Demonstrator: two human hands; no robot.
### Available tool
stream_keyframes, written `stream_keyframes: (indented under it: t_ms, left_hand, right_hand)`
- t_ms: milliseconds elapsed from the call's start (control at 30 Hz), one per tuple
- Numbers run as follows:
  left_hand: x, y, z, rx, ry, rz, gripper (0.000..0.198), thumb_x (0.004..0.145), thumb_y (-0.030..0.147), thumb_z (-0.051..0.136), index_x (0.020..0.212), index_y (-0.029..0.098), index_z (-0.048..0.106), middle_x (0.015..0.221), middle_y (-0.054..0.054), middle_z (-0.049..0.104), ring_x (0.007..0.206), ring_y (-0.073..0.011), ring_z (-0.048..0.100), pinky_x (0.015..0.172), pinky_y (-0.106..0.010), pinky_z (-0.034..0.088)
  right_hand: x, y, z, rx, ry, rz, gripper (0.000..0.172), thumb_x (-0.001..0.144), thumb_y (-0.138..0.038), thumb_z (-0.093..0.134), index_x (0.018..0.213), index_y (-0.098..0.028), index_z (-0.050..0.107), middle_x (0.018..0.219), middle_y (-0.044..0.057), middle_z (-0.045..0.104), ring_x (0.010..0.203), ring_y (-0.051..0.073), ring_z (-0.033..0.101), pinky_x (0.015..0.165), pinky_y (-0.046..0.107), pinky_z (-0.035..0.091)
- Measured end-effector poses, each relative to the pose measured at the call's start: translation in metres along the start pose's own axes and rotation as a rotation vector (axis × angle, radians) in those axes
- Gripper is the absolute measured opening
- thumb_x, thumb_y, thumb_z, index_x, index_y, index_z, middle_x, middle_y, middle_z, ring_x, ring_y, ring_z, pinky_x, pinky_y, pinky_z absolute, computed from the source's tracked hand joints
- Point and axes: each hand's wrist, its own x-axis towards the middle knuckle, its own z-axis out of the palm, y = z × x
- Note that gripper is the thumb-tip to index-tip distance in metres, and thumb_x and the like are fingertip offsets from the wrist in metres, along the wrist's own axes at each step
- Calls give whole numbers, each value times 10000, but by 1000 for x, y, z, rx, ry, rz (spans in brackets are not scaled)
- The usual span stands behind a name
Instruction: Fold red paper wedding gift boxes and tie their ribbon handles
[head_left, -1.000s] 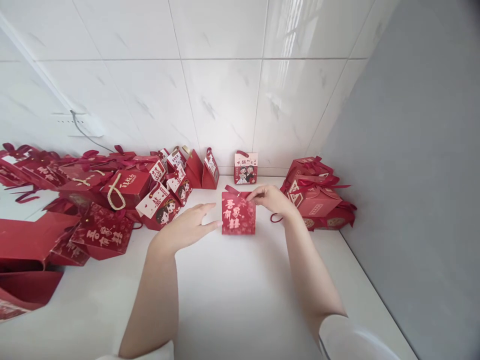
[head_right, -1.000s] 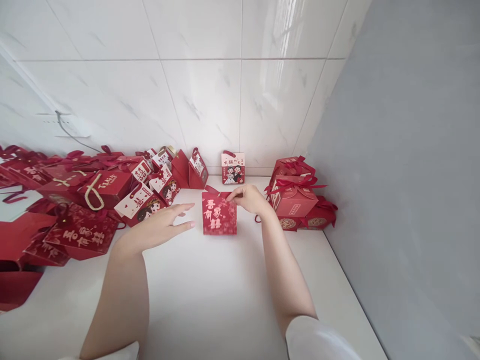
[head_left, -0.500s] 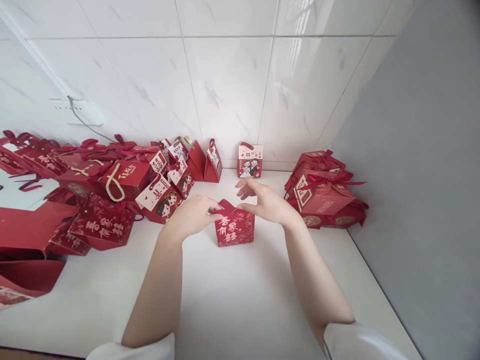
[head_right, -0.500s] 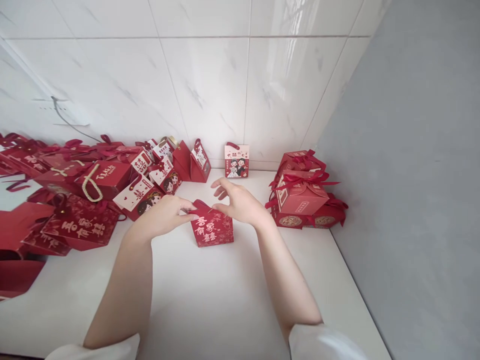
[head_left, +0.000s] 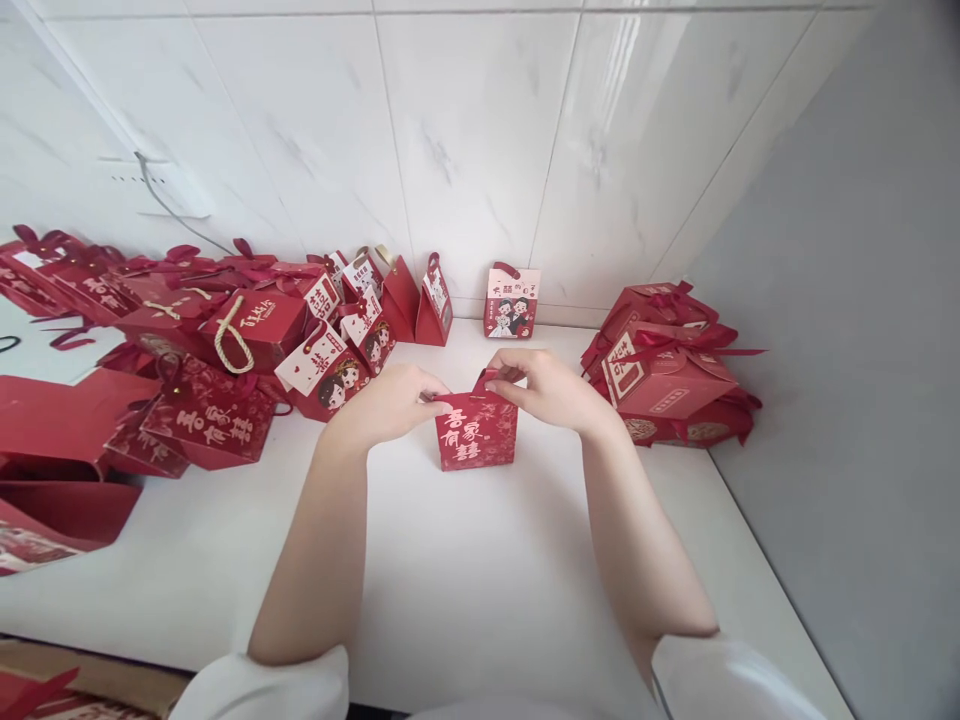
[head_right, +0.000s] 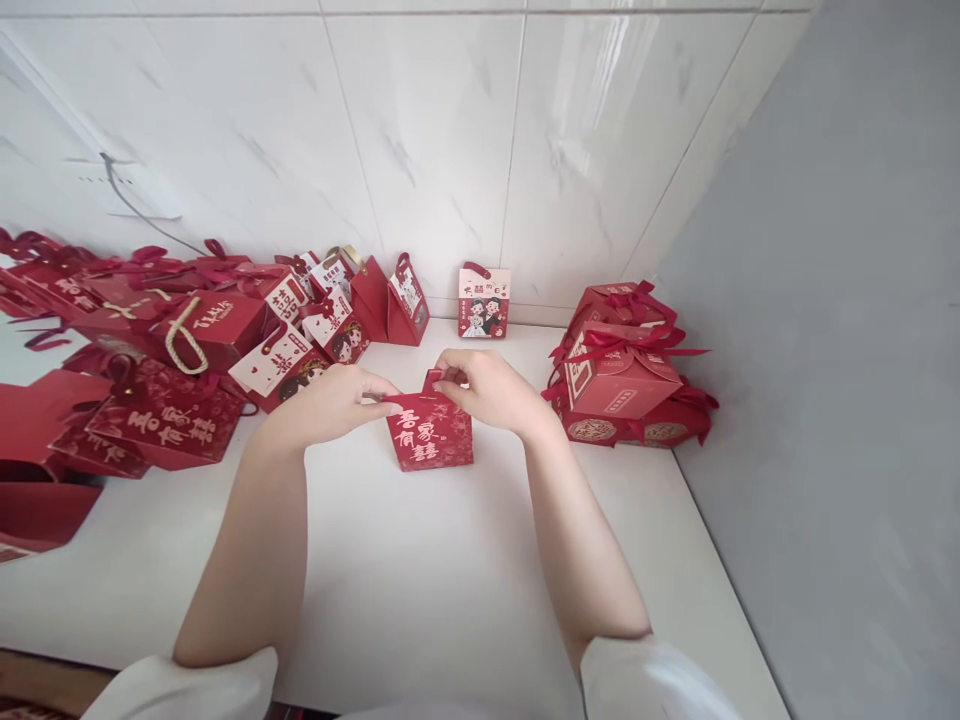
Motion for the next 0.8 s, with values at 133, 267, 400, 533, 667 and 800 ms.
stream_keyframes:
  t_ms: [133, 267, 400, 533, 667, 800]
  left_hand:
    - [4, 3, 5, -32, 52, -1, 237, 835, 310, 543, 920, 225, 747, 882, 11, 717, 702, -148, 568, 621, -260, 373]
    - [9, 7, 12, -85, 97, 58, 209, 835, 359, 574, 870, 218, 724, 817, 19, 694, 698, -141, 566, 629, -255, 378]
    - [12, 10, 16, -83, 99, 51, 274, 851, 379, 552, 692, 179, 652, 580, 30, 540, 544, -115, 436, 534, -266, 311]
    - [13, 10, 16, -77, 135, 33, 259, 848, 381, 553, 761, 184, 697, 599, 22, 579, 546, -123, 456, 535, -272, 311]
    - [13, 8, 15, -68, 167, 0, 222, 825, 361, 580, 803, 194, 724, 706, 4, 673, 606, -140, 533, 566, -273, 338]
    - [12, 8, 14, -52, 159, -5, 211, 828, 338, 579, 779, 188, 719, 702, 3, 679, 613, -142, 544, 575, -274, 346]
  right_hand:
    - [-1, -3, 2, 6, 7, 5, 86, 883, -183, 537, 888, -204, 620, 860, 11, 700, 786, 171, 643, 729, 289, 464]
    - [0, -5, 5, 7, -1, -8, 77, 889, -192, 530, 882, -203, 605, 860, 11, 695, 782, 169, 639, 713, 281, 453]
    - [0, -5, 6, 18, -3, -43, 75, 897, -188, 518, 876, -204, 588, 856, 11, 684, 780, 169, 633, 703, 275, 446]
    - [2, -3, 8, 32, 18, -79, 85, 908, -189, 500, 887, -209, 580, 872, 17, 677, 789, 174, 627, 717, 282, 450]
    - [3, 0, 8, 35, -30, -27, 87, 919, -251, 511, 883, -213, 581, 848, 13, 677, 766, 174, 619, 719, 293, 451]
    - [3, 4, 10, -18, -106, -37, 116, 854, -312, 625, 859, -204, 584, 826, 8, 650, 754, 173, 598, 711, 291, 438]
